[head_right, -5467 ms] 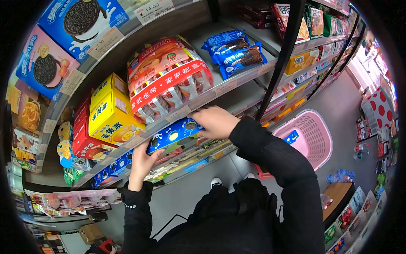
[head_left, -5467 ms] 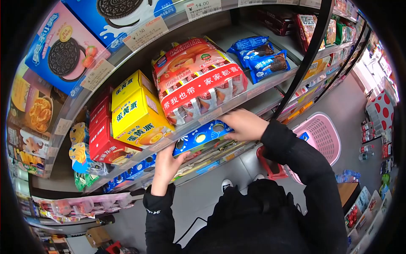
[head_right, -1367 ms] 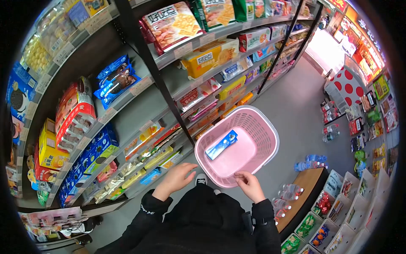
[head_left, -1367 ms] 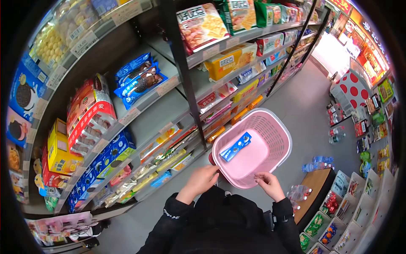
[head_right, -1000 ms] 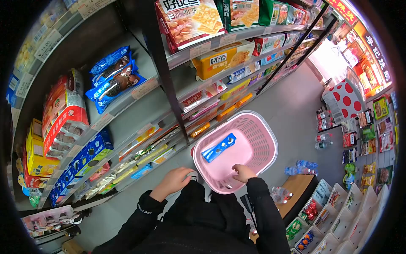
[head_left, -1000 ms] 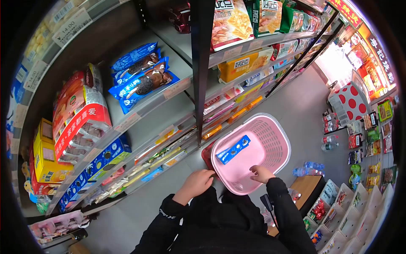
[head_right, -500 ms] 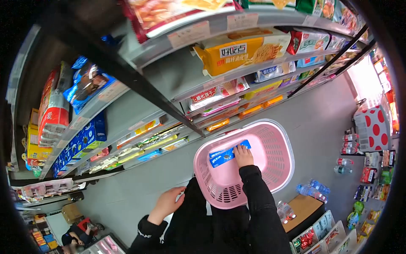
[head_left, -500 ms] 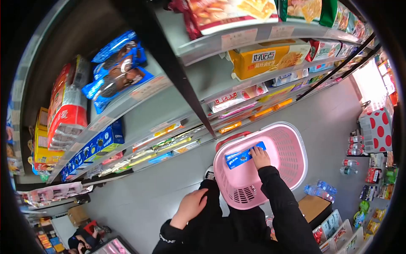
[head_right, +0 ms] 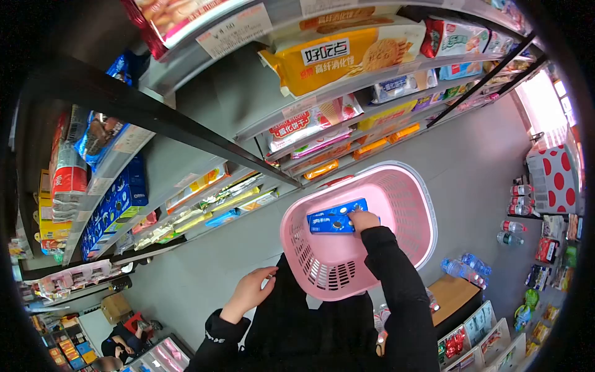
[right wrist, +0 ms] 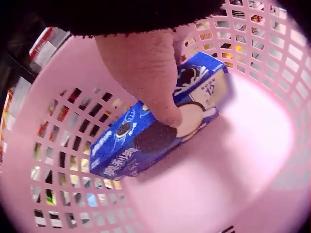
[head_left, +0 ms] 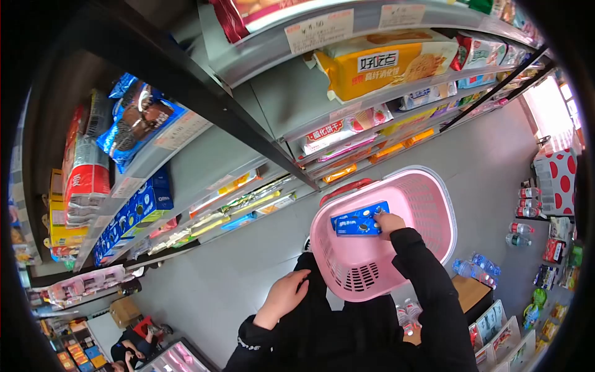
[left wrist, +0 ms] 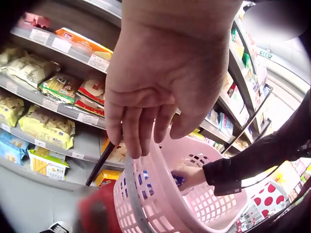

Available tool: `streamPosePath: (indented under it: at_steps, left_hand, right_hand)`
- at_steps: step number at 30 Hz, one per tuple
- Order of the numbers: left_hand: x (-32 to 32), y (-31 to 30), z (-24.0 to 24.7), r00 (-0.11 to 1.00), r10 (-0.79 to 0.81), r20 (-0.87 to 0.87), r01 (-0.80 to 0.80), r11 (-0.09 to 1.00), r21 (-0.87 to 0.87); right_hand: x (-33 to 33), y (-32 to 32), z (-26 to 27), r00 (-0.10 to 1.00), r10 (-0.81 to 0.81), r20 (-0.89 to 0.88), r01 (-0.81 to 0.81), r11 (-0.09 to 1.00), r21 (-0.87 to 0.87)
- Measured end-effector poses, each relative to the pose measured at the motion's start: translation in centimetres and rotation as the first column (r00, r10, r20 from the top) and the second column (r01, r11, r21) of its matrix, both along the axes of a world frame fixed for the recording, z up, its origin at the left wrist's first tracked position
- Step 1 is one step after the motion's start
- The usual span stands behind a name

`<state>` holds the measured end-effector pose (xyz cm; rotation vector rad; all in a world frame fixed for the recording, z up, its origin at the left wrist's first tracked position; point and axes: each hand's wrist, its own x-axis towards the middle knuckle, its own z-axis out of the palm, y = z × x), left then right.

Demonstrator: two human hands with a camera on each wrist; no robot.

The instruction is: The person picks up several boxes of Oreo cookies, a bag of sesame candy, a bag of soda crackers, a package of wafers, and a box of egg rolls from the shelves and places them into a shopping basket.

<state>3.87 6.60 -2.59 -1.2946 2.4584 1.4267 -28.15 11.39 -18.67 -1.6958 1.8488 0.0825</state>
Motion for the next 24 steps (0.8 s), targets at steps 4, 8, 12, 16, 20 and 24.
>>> streamPosePath:
  at_steps: [4, 8, 12, 16, 20, 24]
  left_hand:
    - [-1.7, -2.0, 0.6, 0.999, -0.047, 0.014, 0.047, 0.999, 0.016]
    - [-4.4, -3.4, 1.5, 0.966, -0.069, -0.25, 0.057, 0.997, -0.053]
    - [-5.7, -4.6, 3.3, 0.885, -0.075, -0.46, 0.15, 0.98, 0.128]
    - [-4.0, -6.8, 5.9, 0.828, 0.241, -0.507, 0.134, 0.792, 0.595]
    - [0.2, -9.6, 6.4, 0.774, 0.372, -0.512, 0.087, 0.739, 0.668]
    - [5.1, -11.9, 6.8, 0.704, 0.482, -0.521, -0.025, 0.75, 0.661]
  right_hand:
    - [-1.5, 1.9, 8.0, 0.829, -0.211, 0.518, 0.006, 0.93, 0.368]
    - [-0.1, 2.3, 18.6, 0.722, -0.324, 0.611, 0.071, 0.913, 0.401]
    - [1.6, 2.2, 23.1, 0.703, -0.243, 0.669, 0.05, 0.955, 0.294]
    - [4.1, 1.0, 26.8, 0.681, -0.217, 0.7, 0.052, 0.967, 0.25]
    - [6.3, -0.1, 26.6, 0.638, -0.263, 0.724, 0.186, 0.965, 0.187]
    - [7.9, -0.9, 26.4, 0.58, -0.343, 0.739, 0.371, 0.919, 0.136]
